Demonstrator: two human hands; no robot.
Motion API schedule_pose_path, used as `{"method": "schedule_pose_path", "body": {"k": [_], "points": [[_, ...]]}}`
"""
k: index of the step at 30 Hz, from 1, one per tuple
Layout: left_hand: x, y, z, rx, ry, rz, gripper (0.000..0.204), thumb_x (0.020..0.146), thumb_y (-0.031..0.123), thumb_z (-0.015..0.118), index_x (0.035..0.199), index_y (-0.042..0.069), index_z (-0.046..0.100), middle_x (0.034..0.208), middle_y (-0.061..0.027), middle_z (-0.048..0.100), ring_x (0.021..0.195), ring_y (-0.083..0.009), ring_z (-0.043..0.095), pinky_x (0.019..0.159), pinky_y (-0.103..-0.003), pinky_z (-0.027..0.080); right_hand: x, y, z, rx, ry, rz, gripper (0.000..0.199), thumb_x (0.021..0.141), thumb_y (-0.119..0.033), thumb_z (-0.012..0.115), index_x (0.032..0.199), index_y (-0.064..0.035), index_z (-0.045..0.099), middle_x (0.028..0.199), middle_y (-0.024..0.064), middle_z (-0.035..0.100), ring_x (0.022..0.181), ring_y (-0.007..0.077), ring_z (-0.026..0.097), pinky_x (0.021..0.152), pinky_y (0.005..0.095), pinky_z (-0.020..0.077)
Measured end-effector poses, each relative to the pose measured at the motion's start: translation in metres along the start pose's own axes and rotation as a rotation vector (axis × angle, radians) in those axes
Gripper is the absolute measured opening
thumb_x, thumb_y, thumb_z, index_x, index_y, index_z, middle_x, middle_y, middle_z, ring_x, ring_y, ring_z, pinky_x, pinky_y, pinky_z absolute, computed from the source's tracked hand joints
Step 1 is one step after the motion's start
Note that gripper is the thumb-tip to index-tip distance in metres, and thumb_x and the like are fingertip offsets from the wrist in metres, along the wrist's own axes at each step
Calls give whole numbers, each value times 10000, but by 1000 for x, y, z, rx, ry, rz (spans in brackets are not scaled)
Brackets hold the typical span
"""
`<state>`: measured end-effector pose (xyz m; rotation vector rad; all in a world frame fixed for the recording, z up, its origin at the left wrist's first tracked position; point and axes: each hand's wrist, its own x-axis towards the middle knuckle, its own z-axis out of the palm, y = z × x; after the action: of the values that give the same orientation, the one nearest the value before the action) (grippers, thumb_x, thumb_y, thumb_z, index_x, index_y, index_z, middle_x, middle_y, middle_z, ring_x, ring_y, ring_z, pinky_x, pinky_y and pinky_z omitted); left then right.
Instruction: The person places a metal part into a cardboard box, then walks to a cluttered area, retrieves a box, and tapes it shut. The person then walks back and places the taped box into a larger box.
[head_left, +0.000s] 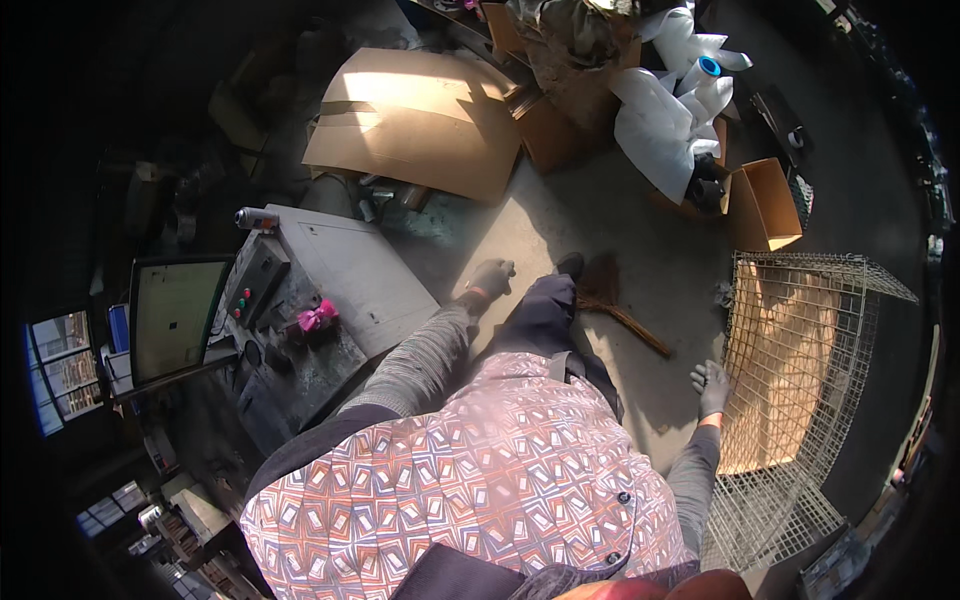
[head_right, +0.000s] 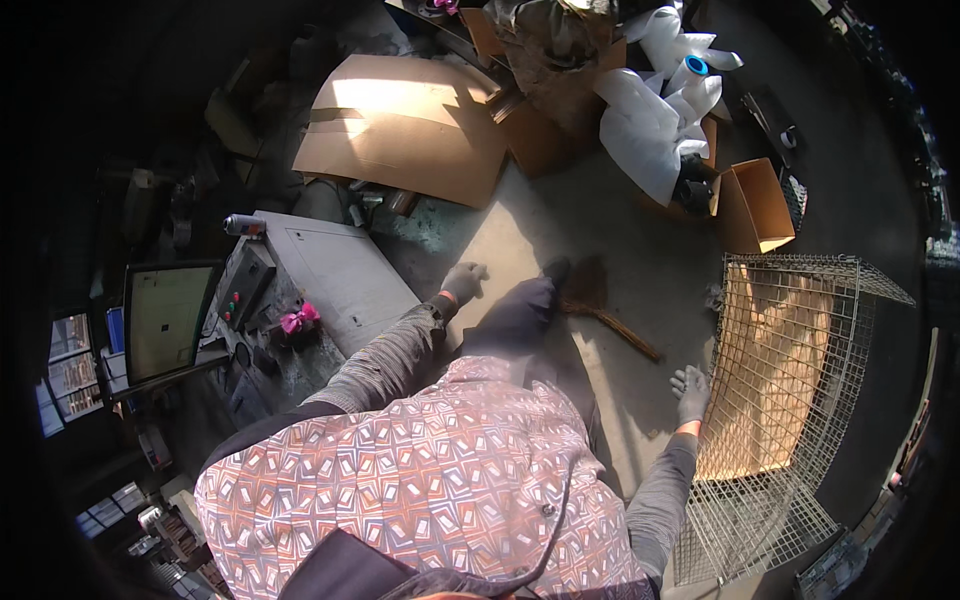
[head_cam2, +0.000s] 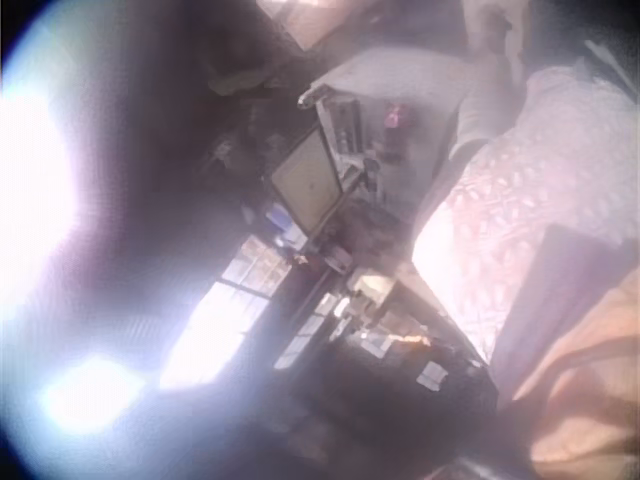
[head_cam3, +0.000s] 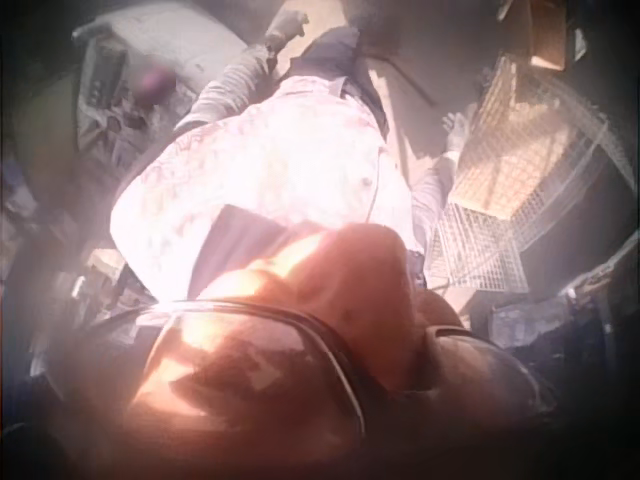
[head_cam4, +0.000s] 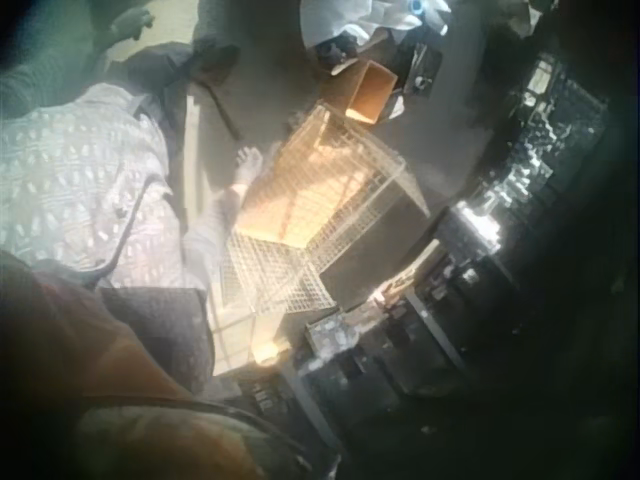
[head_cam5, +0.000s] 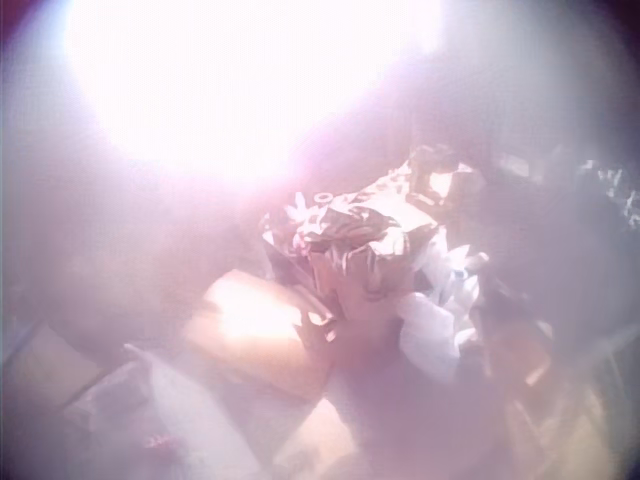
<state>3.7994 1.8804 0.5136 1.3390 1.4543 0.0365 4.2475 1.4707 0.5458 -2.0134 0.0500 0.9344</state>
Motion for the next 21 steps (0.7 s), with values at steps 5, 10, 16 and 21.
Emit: {"method": "schedule_pose_path", "body": {"k": [5, 10, 16, 21], "points": [[99, 94, 25, -114, -82, -63, 324, 1045, 184, 486, 1248, 8, 668, 717, -153, 744, 449, -161, 591, 416, -302, 426, 41, 84, -18, 138, -61, 413, 165, 1008, -151, 622, 1123, -42, 666, 976, 140, 738, 712, 242, 717, 610, 407, 582], [150, 172, 47, -280, -55, -73, 367, 969, 95, 510, 1297, -16, 632, 876, -163, 764, 584, -193, 684, 483, -297, 482, 141, 118, -62, -659, -198, -134, 237, 960, -208, 650, 1026, 9, 720, 1042, 156, 768, 1015, 316, 719, 882, 388, 544], [145, 220, 128, -380, 154, -258, 378, 975, 37, 516, 1345, -4, 586, 975, -158, 760, 619, -210, 697, 484, -281, 457, 353, -45, -76, 3, 12, 403, 150, 968, -176, 678, 1021, -36, 673, 780, 67, 682, 659, 197, 666, 560, 364, 541], [103, 261, 217, -342, 216, -386, 394, 1011, 11, 417, 1388, -3, 530, 1041, -183, 735, 623, -213, 693, 463, -273, 435, 487, -191, -60, 24, -62, 370, 215, 1016, -244, 631, 1114, -53, 644, 941, 99, 719, 659, 196, 686, 548, 326, 513]]}}
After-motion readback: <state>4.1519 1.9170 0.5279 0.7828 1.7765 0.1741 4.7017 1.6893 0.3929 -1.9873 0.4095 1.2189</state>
